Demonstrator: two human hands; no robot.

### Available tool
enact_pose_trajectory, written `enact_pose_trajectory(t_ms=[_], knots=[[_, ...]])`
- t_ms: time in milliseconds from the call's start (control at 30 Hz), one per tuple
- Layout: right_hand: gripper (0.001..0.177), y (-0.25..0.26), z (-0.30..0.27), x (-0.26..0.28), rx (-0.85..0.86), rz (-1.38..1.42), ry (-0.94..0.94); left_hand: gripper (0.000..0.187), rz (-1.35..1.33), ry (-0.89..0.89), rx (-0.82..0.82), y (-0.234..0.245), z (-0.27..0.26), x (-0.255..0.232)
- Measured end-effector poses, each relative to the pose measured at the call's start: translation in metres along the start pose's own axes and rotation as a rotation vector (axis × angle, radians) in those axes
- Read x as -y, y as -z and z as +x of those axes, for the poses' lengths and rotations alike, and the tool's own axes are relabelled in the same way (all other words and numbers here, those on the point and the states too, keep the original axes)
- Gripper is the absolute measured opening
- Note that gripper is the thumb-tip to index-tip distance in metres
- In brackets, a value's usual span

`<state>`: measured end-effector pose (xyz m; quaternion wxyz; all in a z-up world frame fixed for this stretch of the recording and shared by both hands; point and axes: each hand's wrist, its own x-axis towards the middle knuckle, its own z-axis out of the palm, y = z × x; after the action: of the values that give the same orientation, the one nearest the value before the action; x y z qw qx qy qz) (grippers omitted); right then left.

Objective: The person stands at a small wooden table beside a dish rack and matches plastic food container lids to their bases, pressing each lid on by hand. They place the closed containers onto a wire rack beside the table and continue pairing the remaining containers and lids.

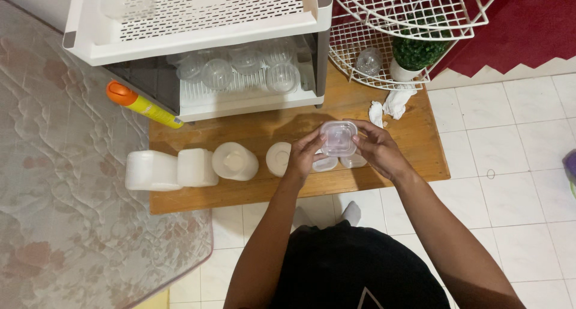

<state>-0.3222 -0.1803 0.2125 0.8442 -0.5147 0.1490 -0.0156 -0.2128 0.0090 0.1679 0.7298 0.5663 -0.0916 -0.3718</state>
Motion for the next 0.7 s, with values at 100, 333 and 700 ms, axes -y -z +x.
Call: enact_pose_trajectory(t_ms=[100, 333, 700], knots=[[0.041, 0.000, 0.000, 0.001, -0.043, -0.010, -0.018, 0.050, 0.019, -0.019, -0.031, -0.002, 0.002, 0.001], [0.035, 0.002, -0.001, 0.005, -0.063, 0.007, -0.076, 0.035, -0.018, 0.023, -0.065, -0.009, 0.006, -0.001], [0.012, 0.008, 0.005, -0.004, -0.166, 0.076, -0.095, 0.028, 0.016, 0.010, 0.009, -0.018, -0.003, -0.013]])
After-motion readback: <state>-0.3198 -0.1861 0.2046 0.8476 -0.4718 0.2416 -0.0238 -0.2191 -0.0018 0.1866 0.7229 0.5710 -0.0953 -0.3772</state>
